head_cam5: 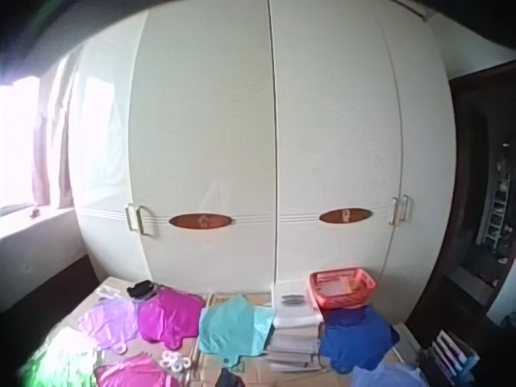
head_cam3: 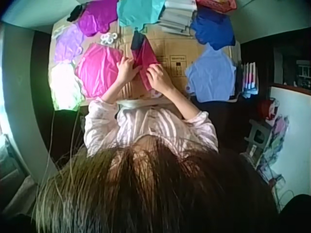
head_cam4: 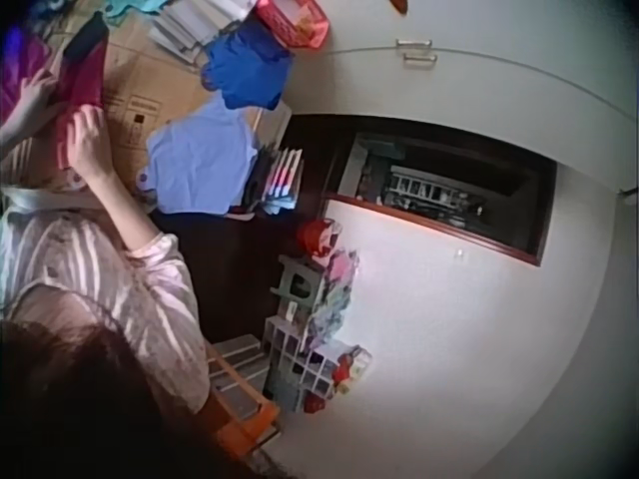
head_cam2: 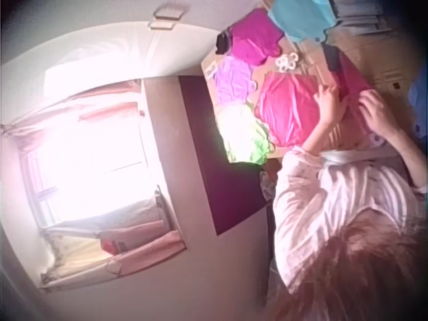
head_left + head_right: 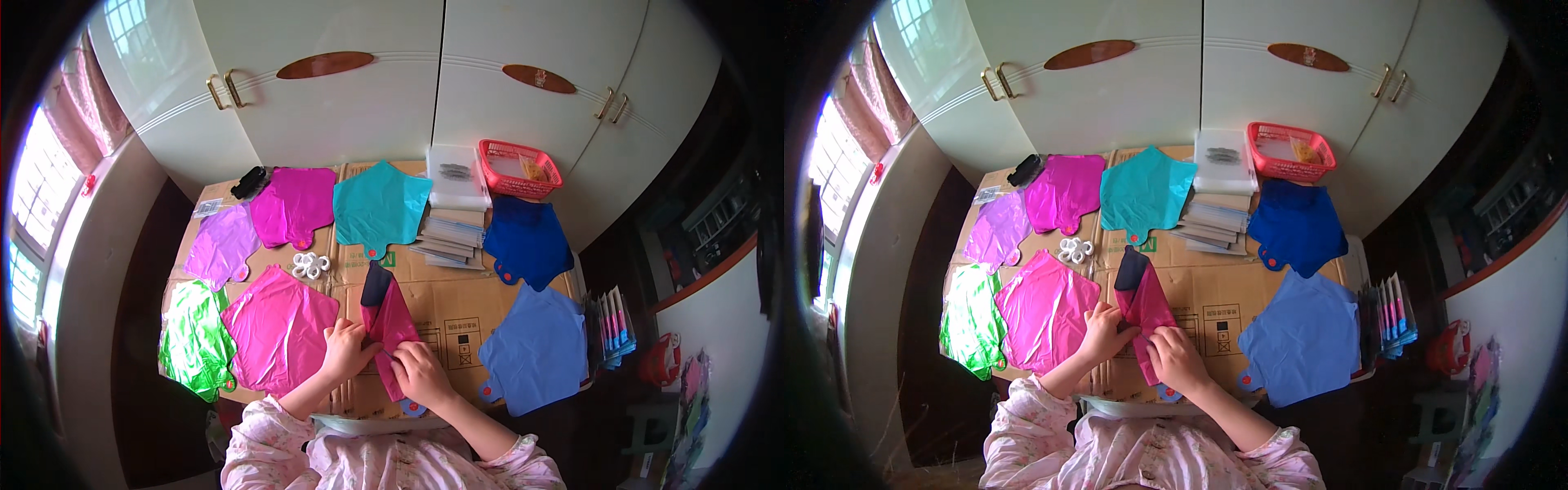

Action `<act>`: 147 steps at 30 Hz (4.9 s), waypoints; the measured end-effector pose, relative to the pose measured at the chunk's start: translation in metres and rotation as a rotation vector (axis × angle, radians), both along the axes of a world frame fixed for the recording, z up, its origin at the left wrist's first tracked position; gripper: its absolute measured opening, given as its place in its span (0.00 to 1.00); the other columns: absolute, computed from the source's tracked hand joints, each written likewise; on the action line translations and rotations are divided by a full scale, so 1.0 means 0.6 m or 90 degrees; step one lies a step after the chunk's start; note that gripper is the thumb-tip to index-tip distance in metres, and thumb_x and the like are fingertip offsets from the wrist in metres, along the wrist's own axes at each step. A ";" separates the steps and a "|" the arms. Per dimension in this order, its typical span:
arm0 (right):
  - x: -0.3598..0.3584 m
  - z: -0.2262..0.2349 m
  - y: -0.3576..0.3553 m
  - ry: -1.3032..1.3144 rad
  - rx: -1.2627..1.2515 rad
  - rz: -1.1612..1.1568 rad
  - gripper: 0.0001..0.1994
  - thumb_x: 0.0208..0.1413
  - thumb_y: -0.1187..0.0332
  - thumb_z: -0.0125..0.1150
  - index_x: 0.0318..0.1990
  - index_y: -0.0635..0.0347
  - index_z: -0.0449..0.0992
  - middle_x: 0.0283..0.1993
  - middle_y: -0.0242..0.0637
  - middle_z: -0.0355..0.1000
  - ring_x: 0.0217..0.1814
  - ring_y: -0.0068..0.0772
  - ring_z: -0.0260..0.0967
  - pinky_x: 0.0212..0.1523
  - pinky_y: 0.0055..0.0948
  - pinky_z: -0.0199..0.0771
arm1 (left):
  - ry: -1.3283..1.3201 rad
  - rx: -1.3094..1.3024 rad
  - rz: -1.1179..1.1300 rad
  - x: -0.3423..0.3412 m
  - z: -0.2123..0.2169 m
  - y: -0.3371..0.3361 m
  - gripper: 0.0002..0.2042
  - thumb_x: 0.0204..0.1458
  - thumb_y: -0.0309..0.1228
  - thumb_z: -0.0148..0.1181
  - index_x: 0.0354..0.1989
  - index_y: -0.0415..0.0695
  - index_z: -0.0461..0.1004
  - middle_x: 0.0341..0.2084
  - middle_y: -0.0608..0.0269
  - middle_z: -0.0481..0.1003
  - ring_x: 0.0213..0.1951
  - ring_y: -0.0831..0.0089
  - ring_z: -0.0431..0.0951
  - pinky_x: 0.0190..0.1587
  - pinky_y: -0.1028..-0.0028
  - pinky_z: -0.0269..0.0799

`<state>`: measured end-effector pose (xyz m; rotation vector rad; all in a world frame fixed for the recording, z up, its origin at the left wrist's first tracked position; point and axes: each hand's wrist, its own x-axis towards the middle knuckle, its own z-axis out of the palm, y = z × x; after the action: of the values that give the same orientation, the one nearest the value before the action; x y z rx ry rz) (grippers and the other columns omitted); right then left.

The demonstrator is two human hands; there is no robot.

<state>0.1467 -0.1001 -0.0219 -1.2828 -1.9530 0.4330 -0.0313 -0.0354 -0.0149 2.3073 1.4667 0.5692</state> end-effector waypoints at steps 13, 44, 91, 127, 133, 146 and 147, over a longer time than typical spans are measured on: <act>-0.008 -0.014 -0.005 -0.139 0.046 -0.018 0.07 0.49 0.74 0.57 0.37 0.62 0.73 0.43 0.40 0.67 0.48 0.41 0.64 0.52 0.36 0.66 | -0.023 0.053 0.005 0.003 -0.005 -0.009 0.14 0.41 0.39 0.66 0.24 0.41 0.71 0.26 0.61 0.74 0.39 0.61 0.70 0.41 0.61 0.59; -0.002 -0.007 -0.009 -0.276 0.090 -0.135 0.17 0.48 0.71 0.53 0.46 0.71 0.71 0.48 0.49 0.68 0.52 0.42 0.66 0.54 0.33 0.68 | -0.050 0.158 -0.079 -0.001 0.002 -0.009 0.07 0.40 0.33 0.66 0.26 0.49 0.73 0.25 0.69 0.73 0.38 0.67 0.71 0.40 0.64 0.60; 0.112 0.031 0.038 -0.087 0.006 0.071 0.18 0.50 0.77 0.53 0.51 0.58 0.75 0.54 0.35 0.71 0.55 0.35 0.69 0.56 0.32 0.69 | 0.216 0.176 -0.388 -0.038 0.040 -0.045 0.33 0.40 0.38 0.61 0.59 0.42 0.65 0.58 0.58 0.66 0.64 0.66 0.61 0.65 0.57 0.50; 0.109 0.012 0.064 -0.312 0.136 0.405 0.20 0.51 0.69 0.50 0.53 0.51 0.73 0.60 0.34 0.67 0.63 0.33 0.63 0.63 0.36 0.63 | 0.167 0.155 -0.281 -0.047 0.042 -0.093 0.25 0.46 0.44 0.60 0.55 0.55 0.70 0.53 0.59 0.68 0.59 0.63 0.61 0.56 0.59 0.57; 0.106 0.015 0.060 -0.322 0.152 0.390 0.19 0.52 0.70 0.49 0.52 0.50 0.74 0.60 0.33 0.67 0.62 0.32 0.63 0.63 0.34 0.63 | 0.296 0.202 -0.202 -0.050 0.046 -0.100 0.30 0.41 0.45 0.63 0.55 0.46 0.69 0.55 0.60 0.66 0.58 0.64 0.62 0.54 0.57 0.56; 0.107 0.009 0.055 -0.312 0.133 0.380 0.19 0.52 0.70 0.49 0.53 0.50 0.74 0.60 0.32 0.67 0.63 0.32 0.63 0.64 0.33 0.62 | 0.182 0.187 -0.336 -0.046 0.035 -0.110 0.29 0.47 0.44 0.60 0.57 0.41 0.66 0.56 0.57 0.68 0.60 0.67 0.65 0.57 0.59 0.60; 0.108 0.011 0.055 -0.306 0.119 0.386 0.19 0.52 0.70 0.49 0.53 0.50 0.73 0.60 0.32 0.66 0.64 0.32 0.62 0.64 0.34 0.61 | 0.172 0.185 -0.358 -0.044 0.035 -0.115 0.29 0.48 0.45 0.59 0.57 0.40 0.66 0.56 0.56 0.68 0.60 0.65 0.65 0.58 0.59 0.60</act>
<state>0.2115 -0.0673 -0.0153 -0.6920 -2.7211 0.2273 -0.0578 -0.1044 0.0061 2.9514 0.7888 0.3300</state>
